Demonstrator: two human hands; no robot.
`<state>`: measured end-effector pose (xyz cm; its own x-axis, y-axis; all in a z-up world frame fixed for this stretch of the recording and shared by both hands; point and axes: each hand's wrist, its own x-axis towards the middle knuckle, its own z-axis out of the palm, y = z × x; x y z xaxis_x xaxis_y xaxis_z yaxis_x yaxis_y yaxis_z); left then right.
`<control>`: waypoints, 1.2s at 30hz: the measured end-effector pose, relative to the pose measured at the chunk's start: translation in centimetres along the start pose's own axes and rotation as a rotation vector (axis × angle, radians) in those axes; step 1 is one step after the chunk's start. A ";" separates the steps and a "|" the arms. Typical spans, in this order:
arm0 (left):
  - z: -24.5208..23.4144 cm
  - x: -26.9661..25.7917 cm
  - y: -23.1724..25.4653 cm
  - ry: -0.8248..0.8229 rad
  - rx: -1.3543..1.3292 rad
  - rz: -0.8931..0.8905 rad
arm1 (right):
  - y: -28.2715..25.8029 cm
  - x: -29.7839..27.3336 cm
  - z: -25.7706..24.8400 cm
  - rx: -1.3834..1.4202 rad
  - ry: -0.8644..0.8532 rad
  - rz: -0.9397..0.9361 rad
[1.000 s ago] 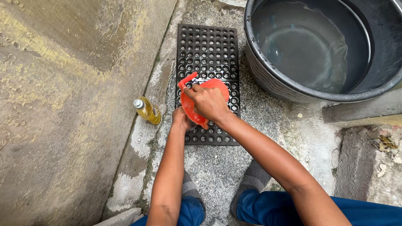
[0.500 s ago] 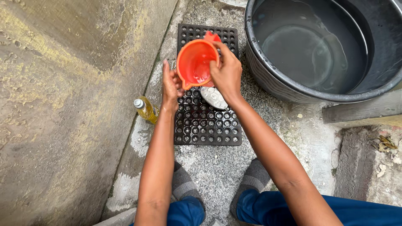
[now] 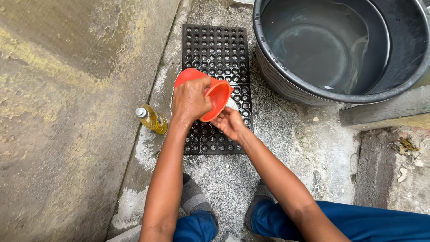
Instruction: The person applies liquid soap to a rubber door mat and scrubs the surface with a small white brush before lifting it up.
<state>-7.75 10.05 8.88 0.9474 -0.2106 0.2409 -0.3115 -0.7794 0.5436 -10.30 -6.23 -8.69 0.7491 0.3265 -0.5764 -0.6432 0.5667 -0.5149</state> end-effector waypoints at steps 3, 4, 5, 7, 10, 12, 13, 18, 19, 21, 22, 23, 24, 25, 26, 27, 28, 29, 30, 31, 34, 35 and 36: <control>-0.8 0.2 0.8 -0.003 0.023 0.031 | 0.7 1.0 -0.1 0.028 -0.041 -0.065; -0.7 0.2 0.9 -0.014 0.026 0.027 | 1.0 1.2 -0.3 0.027 -0.041 -0.098; -0.4 0.2 1.0 -0.027 0.026 0.021 | 1.4 1.4 -0.9 0.005 0.006 -0.072; 0.9 0.2 0.9 0.120 -0.034 -0.070 | 2.5 2.3 -2.4 -0.041 0.097 -0.019; 3.0 0.2 -1.3 0.232 -0.217 -0.345 | 3.1 4.2 -5.3 0.044 0.123 0.037; 4.5 0.5 -3.5 0.315 -0.455 -0.516 | 1.6 4.5 -6.4 -0.137 0.217 0.021; 5.3 0.7 -4.5 0.380 -0.615 -0.573 | 0.4 4.4 -6.3 -0.227 0.262 0.016; 7.2 0.9 -7.4 0.591 -1.208 -0.666 | -10.2 3.5 -1.4 -1.081 0.464 -0.214; 7.3 1.0 -7.6 0.603 -1.230 -0.662 | -11.8 3.3 -0.4 -1.102 0.455 -0.310; 7.5 1.3 -7.7 0.605 -1.249 -0.646 | -14.7 3.1 1.2 -1.128 0.325 -0.449; 7.6 1.5 -7.6 0.594 -1.246 -0.634 | -15.5 2.9 1.9 -1.096 0.267 -0.566; 7.7 2.0 -7.5 0.585 -1.242 -0.619 | -16.1 2.8 2.8 -1.062 0.205 -0.685; 7.9 2.4 -7.3 0.564 -1.205 -0.581 | -16.6 2.4 3.6 -1.024 0.141 -0.801; 8.0 2.8 -7.2 0.543 -1.166 -0.546 | -16.6 1.8 4.5 -1.020 0.106 -0.772; 8.1 3.2 -7.2 0.521 -1.127 -0.511 | -16.6 1.2 5.4 -1.016 0.071 -0.742; 8.2 3.7 -7.2 0.507 -1.131 -0.448 | -16.6 0.6 6.3 -1.013 0.038 -0.713; 8.2 4.2 -7.2 0.492 -1.135 -0.385 | -16.2 0.1 7.2 -1.065 0.094 -0.617; 8.2 4.4 -7.2 0.477 -1.137 -0.322 | -15.7 -0.2 7.9 -1.114 0.150 -0.519; 8.1 4.5 -7.1 0.466 -1.117 -0.308 | -15.4 -0.4 8.3 -1.160 0.206 -0.420; 7.9 4.4 -7.0 0.455 -1.097 -0.293 | -15.2 -0.4 8.3 -1.086 0.166 -0.485; 7.0 4.5 -6.5 0.402 -1.061 -0.341 | -14.5 0.3 7.5 -0.929 0.105 -0.620; 6.7 4.4 -6.5 0.381 -1.050 -0.371 | -14.4 0.7 7.2 -0.920 0.122 -0.632; 6.4 4.2 -6.4 0.337 -1.002 -0.459 | -14.1 0.9 6.9 -0.911 0.139 -0.643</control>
<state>-1.32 10.40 1.27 0.9660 0.2575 -0.0249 -0.0035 0.1091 0.9940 0.56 -8.71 2.46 0.9959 0.0531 -0.0727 -0.0618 -0.1831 -0.9812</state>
